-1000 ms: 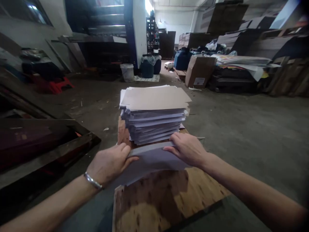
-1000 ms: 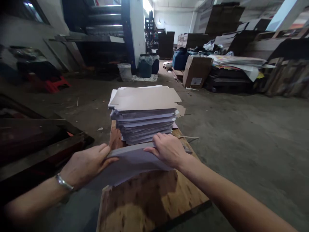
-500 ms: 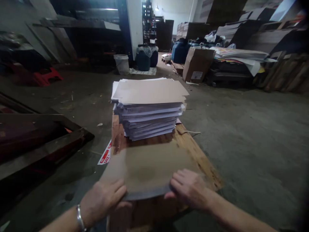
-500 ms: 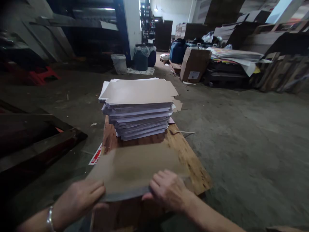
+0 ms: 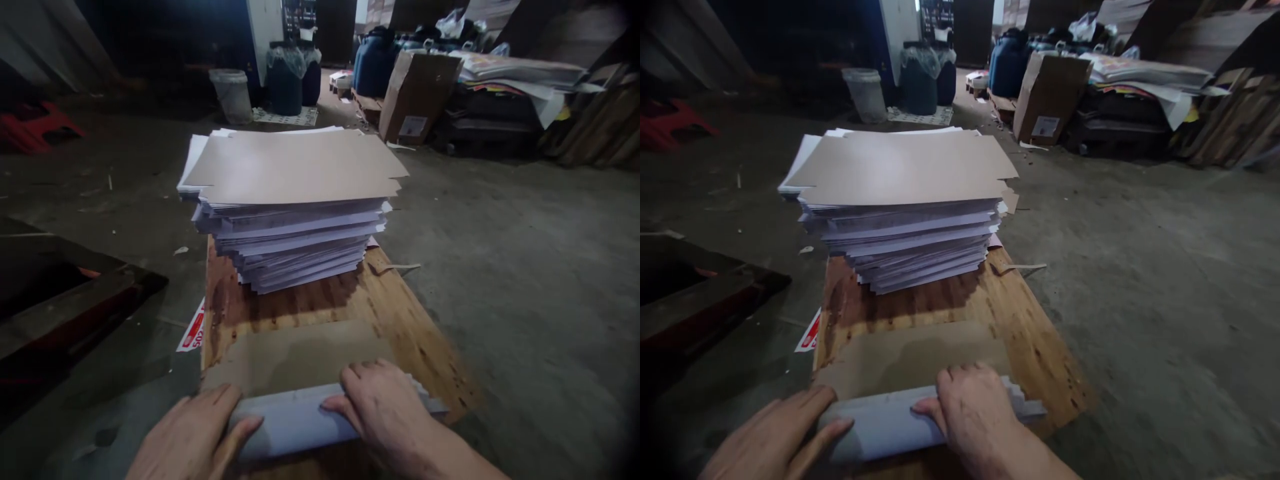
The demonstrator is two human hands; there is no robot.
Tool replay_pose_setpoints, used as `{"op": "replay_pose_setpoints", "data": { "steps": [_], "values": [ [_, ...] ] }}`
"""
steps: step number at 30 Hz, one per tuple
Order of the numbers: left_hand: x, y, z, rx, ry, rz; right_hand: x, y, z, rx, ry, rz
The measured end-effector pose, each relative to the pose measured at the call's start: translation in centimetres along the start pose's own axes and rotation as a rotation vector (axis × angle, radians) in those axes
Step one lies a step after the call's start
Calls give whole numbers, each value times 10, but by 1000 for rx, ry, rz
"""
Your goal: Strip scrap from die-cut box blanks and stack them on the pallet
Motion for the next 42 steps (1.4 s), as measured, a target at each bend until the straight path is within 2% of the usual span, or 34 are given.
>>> {"op": "replay_pose_setpoints", "data": {
  "steps": [3, 5, 9, 11, 13, 18, 21, 23, 25, 28, 30, 33, 37, 39, 42],
  "values": [
    [4, 48, -9, -91, 25, -37, -19, 47, -2, -31, 18, 29],
    [11, 85, -7, -131, 58, -87, -34, 83, 7, -71, 24, 37],
    [26, 151, 16, -220, 92, -120, -65, 139, 49, -72, 42, 119],
    [32, 170, 31, -275, 79, -107, -76, 152, 69, -59, 52, 174],
    [38, 179, 44, -297, 54, -92, -81, 156, 81, -44, 57, 208],
    [44, 182, 57, -302, 19, -73, -81, 158, 92, -16, 58, 226],
    [39, 182, 55, -303, 38, -89, -79, 159, 93, -18, 56, 235],
    [34, 180, 46, -309, 55, -95, -77, 156, 87, -26, 54, 236],
    [27, 170, 32, -316, 67, -66, -73, 145, 73, -35, 54, 218],
    [12, 140, 9, -336, 82, 18, -61, 112, 49, -38, 57, 157],
    [4, 117, 5, -338, 87, 74, -52, 87, 44, -20, 65, 119],
    [-1, 95, 25, -325, 83, 112, -43, 62, 65, 20, 86, 115],
    [2, 102, 65, -293, 82, 136, -43, 67, 106, 25, 109, 172],
    [2, 109, 69, -295, 93, 150, -45, 73, 109, 14, 115, 188],
    [-1, 103, 51, -340, 119, 161, -44, 68, 96, 0, 129, 175]
  ]
}}
Point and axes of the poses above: each hand's wrist, its own y-axis towards the middle knuckle, its own z-axis out of the palm, x = y × z, the point moved 6 cm from there along y, towards the middle knuckle, and after that the axes turned 1 degree about -x, right-handed, at the moved point
